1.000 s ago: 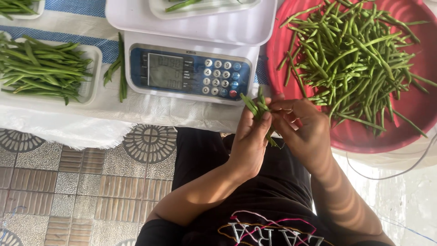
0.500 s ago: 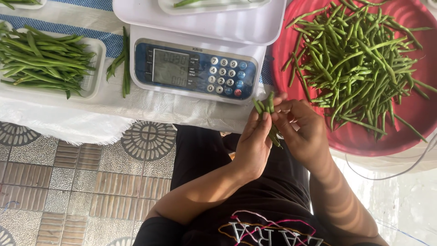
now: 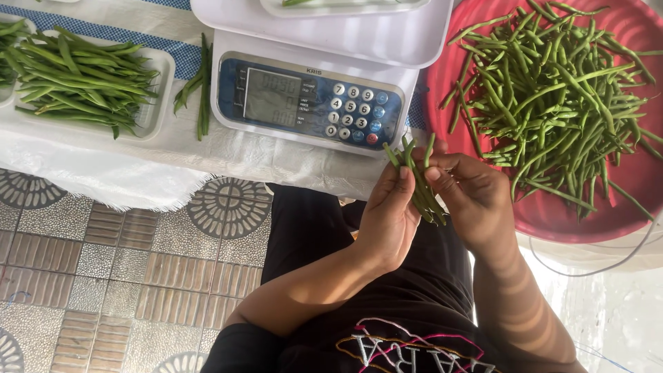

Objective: Sorting and weighing green beans on a digital scale for packaging.

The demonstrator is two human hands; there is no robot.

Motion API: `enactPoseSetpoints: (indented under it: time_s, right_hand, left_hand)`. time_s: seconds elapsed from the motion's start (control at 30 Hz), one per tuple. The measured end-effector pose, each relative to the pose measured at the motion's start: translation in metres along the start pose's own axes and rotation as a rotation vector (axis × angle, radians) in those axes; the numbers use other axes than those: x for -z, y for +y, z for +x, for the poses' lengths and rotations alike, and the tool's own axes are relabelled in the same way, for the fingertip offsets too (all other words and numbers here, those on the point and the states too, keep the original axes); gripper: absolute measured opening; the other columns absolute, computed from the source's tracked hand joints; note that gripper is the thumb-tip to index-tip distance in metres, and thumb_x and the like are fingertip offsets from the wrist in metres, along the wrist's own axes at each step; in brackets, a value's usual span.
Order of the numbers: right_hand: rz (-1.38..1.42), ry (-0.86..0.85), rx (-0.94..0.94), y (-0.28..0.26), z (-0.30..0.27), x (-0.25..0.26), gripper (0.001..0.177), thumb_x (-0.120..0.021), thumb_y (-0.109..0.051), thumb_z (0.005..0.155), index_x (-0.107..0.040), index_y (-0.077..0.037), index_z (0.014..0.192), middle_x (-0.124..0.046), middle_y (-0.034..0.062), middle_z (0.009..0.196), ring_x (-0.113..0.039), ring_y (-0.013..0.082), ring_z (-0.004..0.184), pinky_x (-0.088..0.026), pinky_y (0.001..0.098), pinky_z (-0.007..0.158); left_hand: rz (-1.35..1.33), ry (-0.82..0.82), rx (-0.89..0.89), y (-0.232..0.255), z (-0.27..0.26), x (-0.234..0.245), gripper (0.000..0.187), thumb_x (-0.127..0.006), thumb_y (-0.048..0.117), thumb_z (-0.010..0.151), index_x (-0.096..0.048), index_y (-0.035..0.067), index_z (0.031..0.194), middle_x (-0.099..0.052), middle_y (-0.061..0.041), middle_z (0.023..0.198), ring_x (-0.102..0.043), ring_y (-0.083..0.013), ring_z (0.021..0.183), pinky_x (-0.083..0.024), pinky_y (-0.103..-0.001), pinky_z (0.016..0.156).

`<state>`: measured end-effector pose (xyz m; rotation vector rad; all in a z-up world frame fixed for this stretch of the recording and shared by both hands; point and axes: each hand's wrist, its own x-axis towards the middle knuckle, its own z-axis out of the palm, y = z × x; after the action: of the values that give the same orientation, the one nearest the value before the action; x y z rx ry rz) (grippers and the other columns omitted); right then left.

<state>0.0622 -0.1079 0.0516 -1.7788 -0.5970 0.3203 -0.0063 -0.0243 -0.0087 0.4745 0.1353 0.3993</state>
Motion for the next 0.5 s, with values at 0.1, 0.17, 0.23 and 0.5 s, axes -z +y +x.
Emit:
enactPoseSetpoints:
  time_s: [0.1,0.17,0.23,0.5]
  right_hand:
    - [0.01,0.005,0.022,-0.027,0.002,-0.006,0.012,-0.07,-0.01,0.101,-0.078,-0.001,0.102,-0.063,0.0051,0.072,-0.055,0.01,0.077,-0.052,0.0287,0.079]
    - [-0.004,0.012,0.024,-0.022,0.002,-0.003,0.011,-0.072,-0.01,0.1,-0.078,-0.001,0.102,-0.064,0.006,0.071,-0.056,0.0103,0.076,-0.052,0.0287,0.077]
    - [-0.019,0.018,0.026,-0.014,0.0,0.001,0.01,-0.073,-0.01,0.098,-0.078,-0.001,0.101,-0.066,0.0068,0.071,-0.058,0.0106,0.075,-0.053,0.0286,0.076]
    - [-0.195,0.151,0.192,0.001,-0.008,0.001,0.022,-0.09,-0.011,0.087,-0.076,0.0,0.1,-0.069,0.0109,0.075,-0.059,0.0162,0.07,-0.05,0.0306,0.075]
  left_hand:
    - [-0.005,-0.013,0.014,0.008,0.0,-0.012,0.043,-0.045,0.027,0.114,-0.047,0.0,0.147,-0.052,-0.021,0.151,-0.056,-0.022,0.131,-0.043,-0.047,0.118]
    - [0.004,-0.019,0.022,0.008,-0.001,-0.015,0.044,-0.045,0.028,0.113,-0.046,0.001,0.148,-0.052,-0.021,0.151,-0.056,-0.0227,0.133,-0.042,-0.048,0.119]
    - [0.013,-0.024,0.029,0.01,-0.001,-0.015,0.045,-0.045,0.028,0.113,-0.046,0.001,0.15,-0.052,-0.021,0.152,-0.055,-0.0234,0.135,-0.041,-0.049,0.12]
    - [0.003,-0.092,0.047,0.014,-0.004,-0.02,0.047,-0.042,0.029,0.115,-0.047,-0.002,0.151,-0.054,-0.022,0.149,-0.058,-0.0267,0.132,-0.048,-0.05,0.113]
